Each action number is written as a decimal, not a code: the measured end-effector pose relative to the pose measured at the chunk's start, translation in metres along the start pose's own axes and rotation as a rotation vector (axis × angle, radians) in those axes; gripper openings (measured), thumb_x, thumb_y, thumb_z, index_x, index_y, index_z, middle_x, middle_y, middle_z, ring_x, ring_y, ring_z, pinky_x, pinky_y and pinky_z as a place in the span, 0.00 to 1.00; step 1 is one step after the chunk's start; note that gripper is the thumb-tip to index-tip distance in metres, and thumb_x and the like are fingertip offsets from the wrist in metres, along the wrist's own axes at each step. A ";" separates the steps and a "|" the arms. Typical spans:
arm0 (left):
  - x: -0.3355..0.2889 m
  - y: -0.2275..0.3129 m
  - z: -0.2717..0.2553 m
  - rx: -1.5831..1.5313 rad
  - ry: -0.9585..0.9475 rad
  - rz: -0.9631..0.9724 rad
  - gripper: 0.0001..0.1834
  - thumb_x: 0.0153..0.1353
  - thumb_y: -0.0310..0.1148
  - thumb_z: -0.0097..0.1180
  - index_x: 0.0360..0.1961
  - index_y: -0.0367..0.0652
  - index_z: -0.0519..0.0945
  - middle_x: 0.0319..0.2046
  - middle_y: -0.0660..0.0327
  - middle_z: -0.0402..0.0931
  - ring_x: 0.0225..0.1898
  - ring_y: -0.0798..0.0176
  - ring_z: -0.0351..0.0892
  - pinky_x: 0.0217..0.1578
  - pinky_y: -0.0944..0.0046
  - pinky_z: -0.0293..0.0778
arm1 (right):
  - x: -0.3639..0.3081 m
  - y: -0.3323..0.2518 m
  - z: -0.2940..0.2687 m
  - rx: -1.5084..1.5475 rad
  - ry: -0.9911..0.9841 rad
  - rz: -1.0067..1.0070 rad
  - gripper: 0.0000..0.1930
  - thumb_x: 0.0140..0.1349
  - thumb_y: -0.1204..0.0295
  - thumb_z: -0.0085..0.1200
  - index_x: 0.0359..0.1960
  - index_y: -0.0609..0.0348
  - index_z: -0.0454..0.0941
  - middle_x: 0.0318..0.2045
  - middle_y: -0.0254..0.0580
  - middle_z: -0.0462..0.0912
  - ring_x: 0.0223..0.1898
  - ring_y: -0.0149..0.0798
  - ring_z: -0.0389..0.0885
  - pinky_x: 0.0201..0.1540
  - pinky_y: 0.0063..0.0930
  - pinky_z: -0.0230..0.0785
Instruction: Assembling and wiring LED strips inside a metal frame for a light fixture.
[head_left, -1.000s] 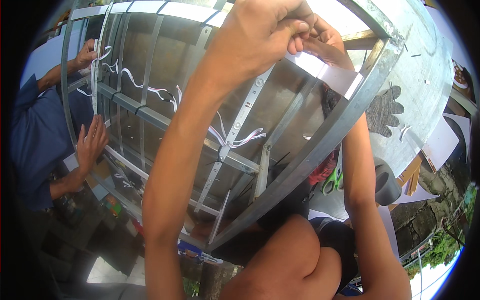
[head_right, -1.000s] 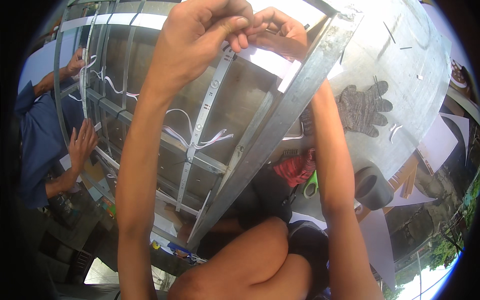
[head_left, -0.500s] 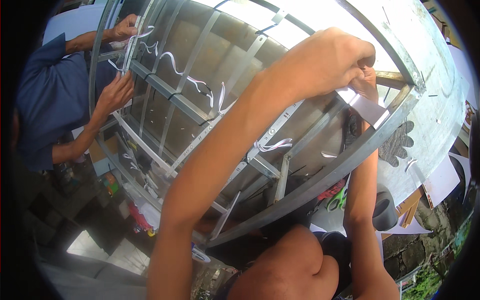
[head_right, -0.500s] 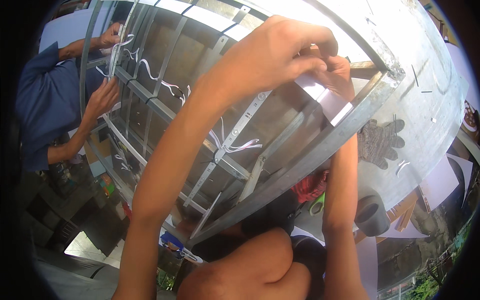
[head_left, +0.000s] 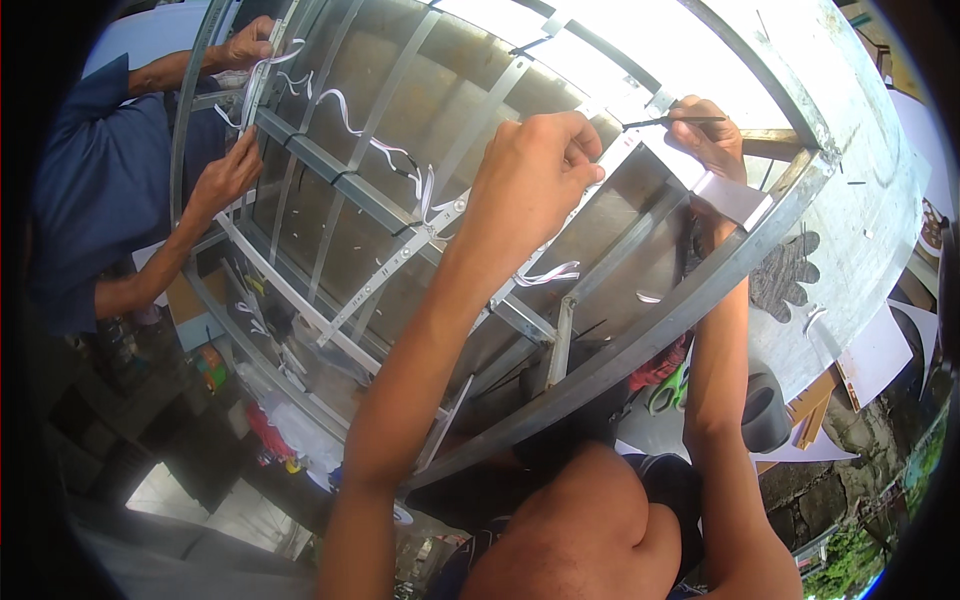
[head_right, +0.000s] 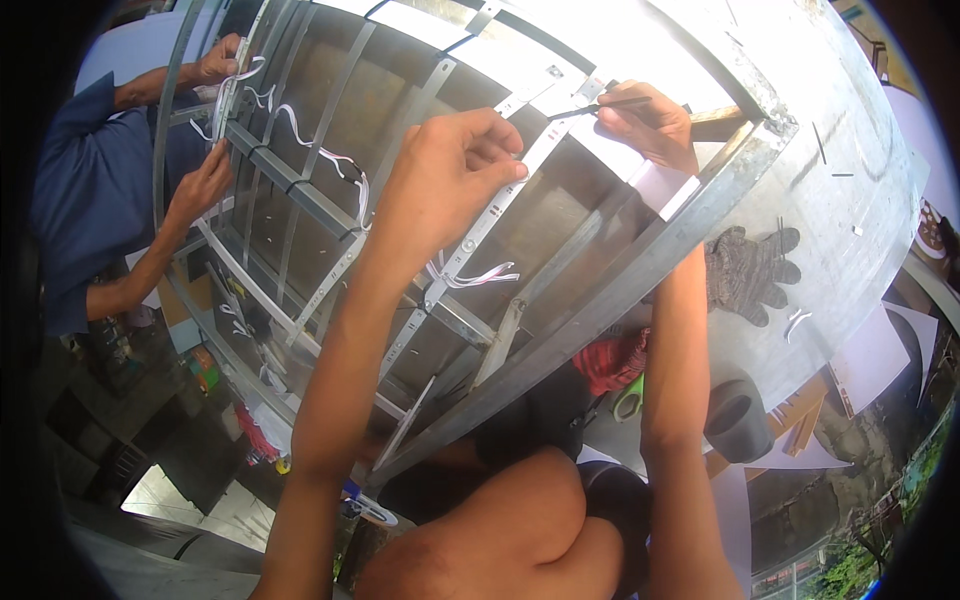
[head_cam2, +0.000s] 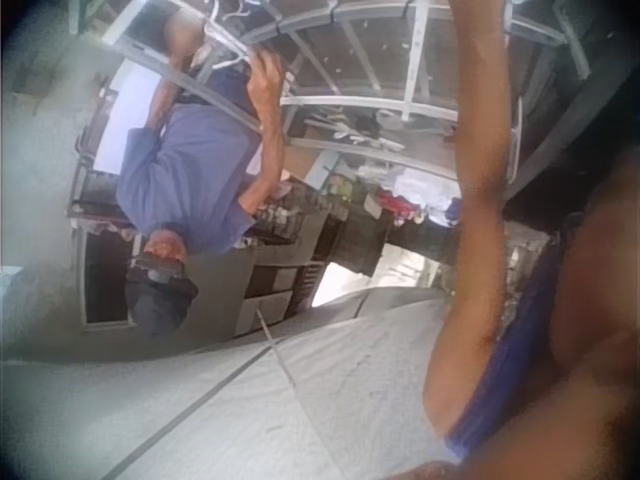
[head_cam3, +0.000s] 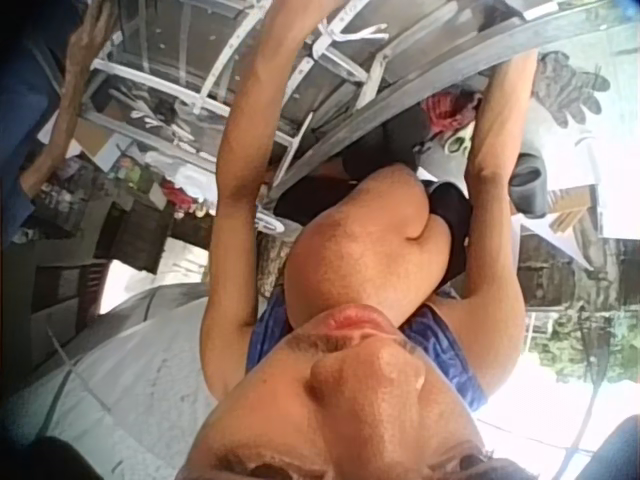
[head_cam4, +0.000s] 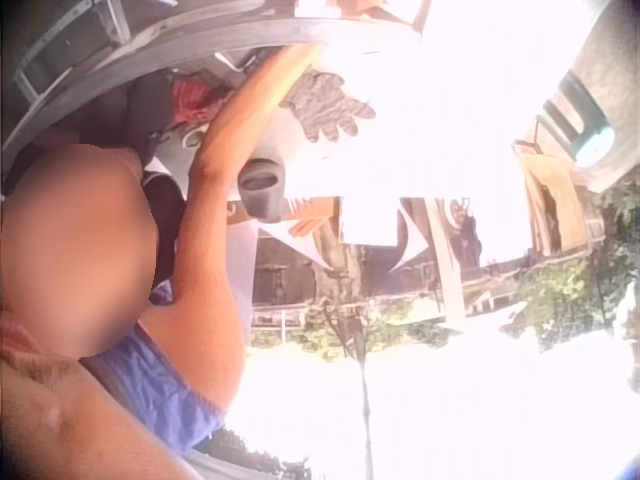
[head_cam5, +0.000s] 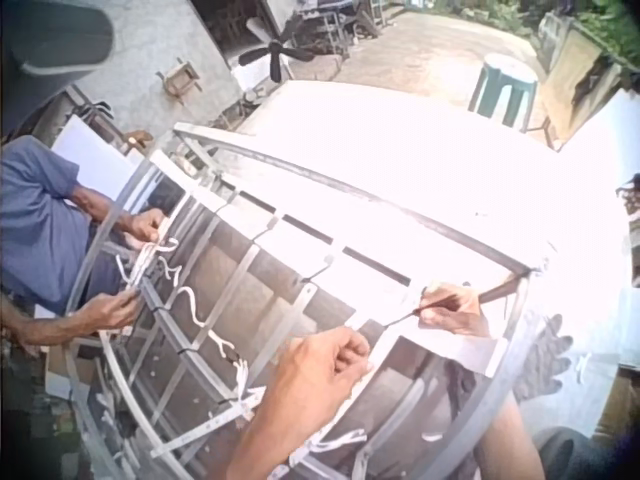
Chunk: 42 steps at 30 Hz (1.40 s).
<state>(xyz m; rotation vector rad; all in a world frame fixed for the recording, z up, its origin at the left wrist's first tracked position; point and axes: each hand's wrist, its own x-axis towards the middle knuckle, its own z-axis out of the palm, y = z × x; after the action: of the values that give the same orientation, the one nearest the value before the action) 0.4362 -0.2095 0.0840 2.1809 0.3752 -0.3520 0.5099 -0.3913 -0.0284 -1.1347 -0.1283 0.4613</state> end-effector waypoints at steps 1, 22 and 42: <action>-0.002 0.000 0.001 -0.003 0.003 0.001 0.09 0.49 0.27 0.61 0.31 0.34 0.79 0.24 0.56 0.79 0.26 0.64 0.79 0.29 0.65 0.73 | -0.001 -0.001 0.003 0.003 0.038 0.011 0.08 0.55 0.74 0.60 0.33 0.62 0.76 0.26 0.31 0.73 0.26 0.22 0.66 0.28 0.14 0.57; 0.018 0.007 0.040 0.181 0.337 0.423 0.05 0.48 0.25 0.61 0.27 0.36 0.80 0.24 0.55 0.75 0.25 0.52 0.75 0.27 0.58 0.68 | -0.010 -0.002 0.006 -0.146 0.072 -0.134 0.06 0.59 0.71 0.52 0.31 0.60 0.73 0.27 0.30 0.71 0.30 0.23 0.69 0.36 0.15 0.60; 0.052 0.026 0.041 0.509 0.253 0.738 0.04 0.43 0.25 0.56 0.19 0.35 0.74 0.22 0.52 0.73 0.26 0.47 0.76 0.29 0.54 0.74 | -0.007 0.001 0.008 0.095 0.207 0.034 0.10 0.58 0.71 0.48 0.23 0.64 0.70 0.20 0.27 0.66 0.28 0.21 0.65 0.33 0.16 0.59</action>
<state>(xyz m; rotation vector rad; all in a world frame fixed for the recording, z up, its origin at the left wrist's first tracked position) 0.4884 -0.2501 0.0589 2.6762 -0.4427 0.2742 0.5008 -0.3873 -0.0254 -1.0854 0.0927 0.3731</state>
